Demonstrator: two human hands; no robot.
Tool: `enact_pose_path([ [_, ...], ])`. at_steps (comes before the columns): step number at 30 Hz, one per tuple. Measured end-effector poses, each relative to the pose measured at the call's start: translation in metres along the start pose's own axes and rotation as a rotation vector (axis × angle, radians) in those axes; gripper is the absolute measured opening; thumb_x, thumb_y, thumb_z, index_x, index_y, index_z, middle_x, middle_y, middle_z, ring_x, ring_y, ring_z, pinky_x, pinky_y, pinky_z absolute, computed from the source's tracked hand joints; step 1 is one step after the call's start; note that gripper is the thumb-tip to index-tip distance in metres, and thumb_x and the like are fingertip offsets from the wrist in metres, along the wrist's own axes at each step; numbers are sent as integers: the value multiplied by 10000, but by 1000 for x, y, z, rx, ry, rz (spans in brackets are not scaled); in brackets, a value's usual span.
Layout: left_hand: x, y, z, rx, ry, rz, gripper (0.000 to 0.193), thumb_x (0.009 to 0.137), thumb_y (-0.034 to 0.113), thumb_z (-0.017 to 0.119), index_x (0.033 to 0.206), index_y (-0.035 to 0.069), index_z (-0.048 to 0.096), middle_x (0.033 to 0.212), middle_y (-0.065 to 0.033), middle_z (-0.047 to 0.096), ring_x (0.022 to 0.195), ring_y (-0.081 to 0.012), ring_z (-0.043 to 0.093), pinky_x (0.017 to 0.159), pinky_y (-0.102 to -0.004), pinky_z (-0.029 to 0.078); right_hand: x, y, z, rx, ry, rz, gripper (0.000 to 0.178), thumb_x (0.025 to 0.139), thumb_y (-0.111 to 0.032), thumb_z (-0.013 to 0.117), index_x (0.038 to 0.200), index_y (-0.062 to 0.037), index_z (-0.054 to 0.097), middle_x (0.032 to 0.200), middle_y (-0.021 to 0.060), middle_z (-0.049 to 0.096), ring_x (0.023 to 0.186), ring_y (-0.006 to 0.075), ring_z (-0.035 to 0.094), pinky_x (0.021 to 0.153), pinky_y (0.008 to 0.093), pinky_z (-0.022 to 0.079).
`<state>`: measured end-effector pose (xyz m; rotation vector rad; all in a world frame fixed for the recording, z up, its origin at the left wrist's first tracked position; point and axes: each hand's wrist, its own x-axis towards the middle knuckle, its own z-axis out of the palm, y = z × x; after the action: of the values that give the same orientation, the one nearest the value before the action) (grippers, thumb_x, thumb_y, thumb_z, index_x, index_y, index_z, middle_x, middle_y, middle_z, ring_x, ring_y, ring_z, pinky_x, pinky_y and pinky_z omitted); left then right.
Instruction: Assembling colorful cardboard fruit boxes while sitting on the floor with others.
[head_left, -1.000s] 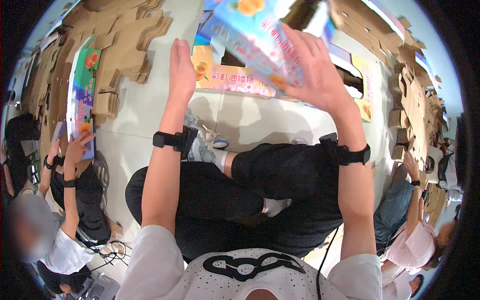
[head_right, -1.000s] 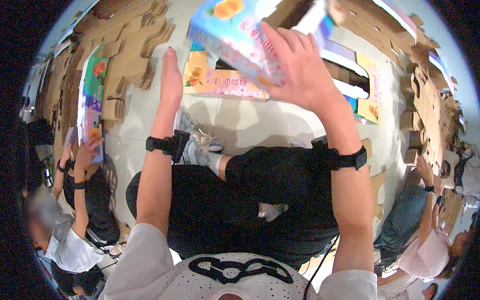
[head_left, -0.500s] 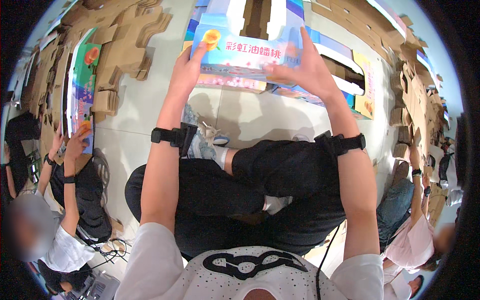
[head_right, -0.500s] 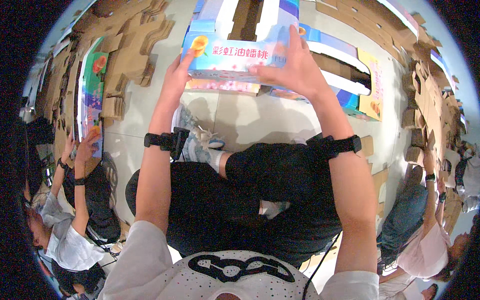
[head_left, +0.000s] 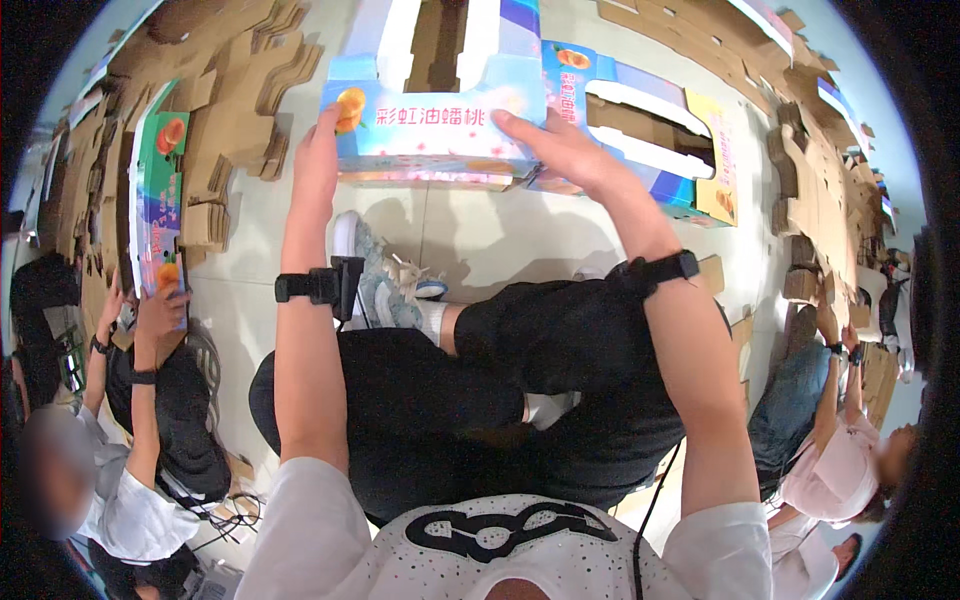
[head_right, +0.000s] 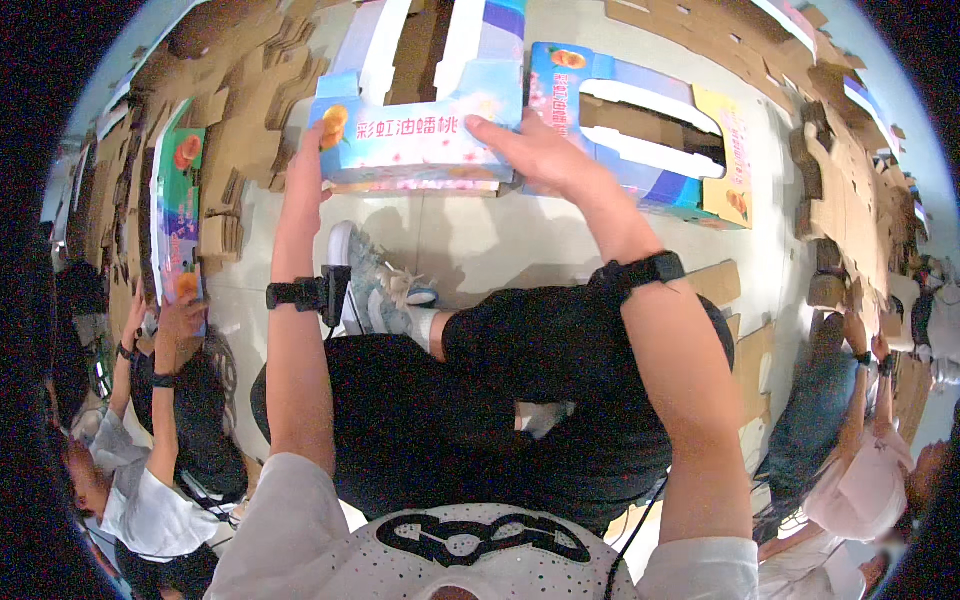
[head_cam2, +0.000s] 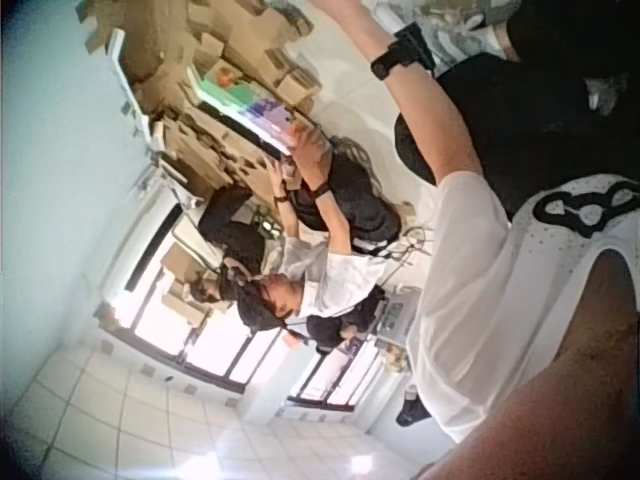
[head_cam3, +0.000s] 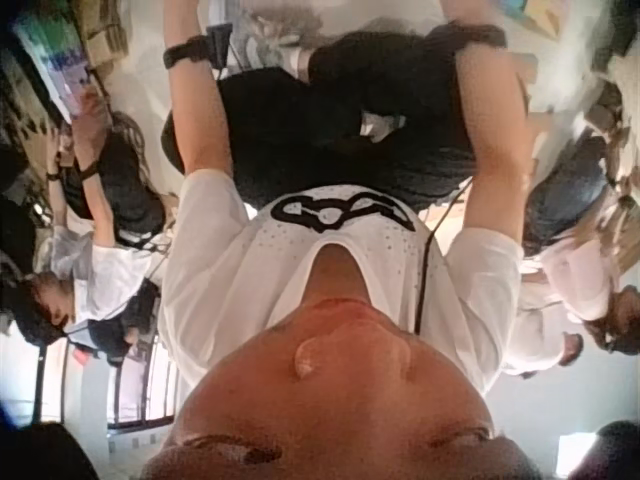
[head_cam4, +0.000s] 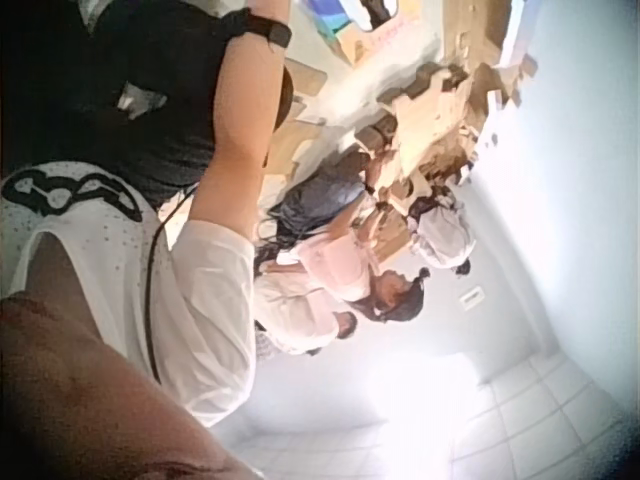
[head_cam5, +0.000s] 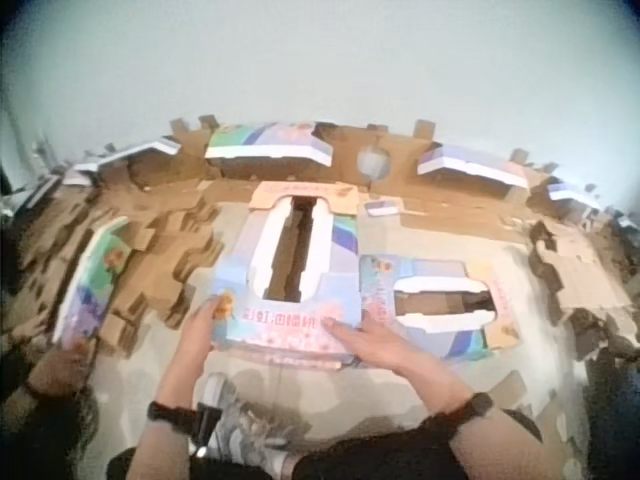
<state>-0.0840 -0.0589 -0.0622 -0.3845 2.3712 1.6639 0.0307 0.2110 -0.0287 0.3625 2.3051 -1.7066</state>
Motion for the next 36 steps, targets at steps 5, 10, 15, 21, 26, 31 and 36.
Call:
enact_pose_path([
  [5, -11, 9, 0, -30, -65, 71, 743, 895, 548, 565, 1311, -68, 584, 1256, -172, 618, 1163, -231, 562, 1020, -331, 386, 9, 5, 0, 162, 52, 193, 987, 807, -598, 713, 1494, 0, 333, 1430, 201, 490, 1284, 329, 514, 1034, 476, 435],
  [10, -11, 15, 2, -40, -103, 126, 727, 907, 532, 566, 1277, -94, 593, 1232, -166, 628, 1146, -212, 566, 986, -311, 405, 4, -1, -20, 276, 227, 64, 1027, 763, -545, 757, 1505, 5, 308, 1410, 216, 493, 1281, 326, 511, 1029, 457, 433],
  [15, -22, 27, -13, -179, -750, -34, 660, 977, 556, 477, 1103, -65, 660, 975, -189, 716, 861, -229, 703, 853, -307, 502, 2, 1, -66, 458, 350, -186, 1080, 735, -449, 798, 1510, 60, 245, 1316, 206, 519, 1165, 283, 566, 958, 422, 472],
  [21, -29, 35, -8, -47, -511, 143, 552, 1001, 513, 477, 933, -10, 642, 894, -153, 712, 816, -217, 699, 762, -317, 523, -9, 2, -87, 384, 734, 159, 788, 853, -494, 667, 1436, -27, 417, 1471, 173, 372, 1226, 350, 483, 970, 478, 458],
  [26, 18, -2, -16, -89, 44, 298, 499, 971, 475, 525, 1133, 10, 608, 1133, -122, 661, 1008, -190, 639, 835, -307, 490, -17, -1, -59, 228, 201, 267, 884, 791, -649, 680, 1346, 20, 515, 1349, 221, 526, 1146, 386, 567, 1000, 520, 442],
  [31, 28, -22, -7, -26, 79, 172, 684, 945, 499, 541, 1401, -4, 464, 1338, -122, 562, 1179, -221, 561, 972, -360, 442, 3, 17, -34, 271, 203, 257, 863, 773, -629, 722, 1336, -8, 517, 1187, 140, 625, 1058, 309, 613, 944, 481, 479],
  [36, 16, -21, 4, 66, -196, -11, 872, 939, 537, 519, 1506, -79, 274, 1479, -249, 433, 1375, -318, 429, 1111, -375, 347, 8, 18, -25, 440, 166, 245, 835, 785, -553, 755, 1394, -66, 458, 1250, 130, 578, 1106, 270, 592, 968, 450, 472],
])
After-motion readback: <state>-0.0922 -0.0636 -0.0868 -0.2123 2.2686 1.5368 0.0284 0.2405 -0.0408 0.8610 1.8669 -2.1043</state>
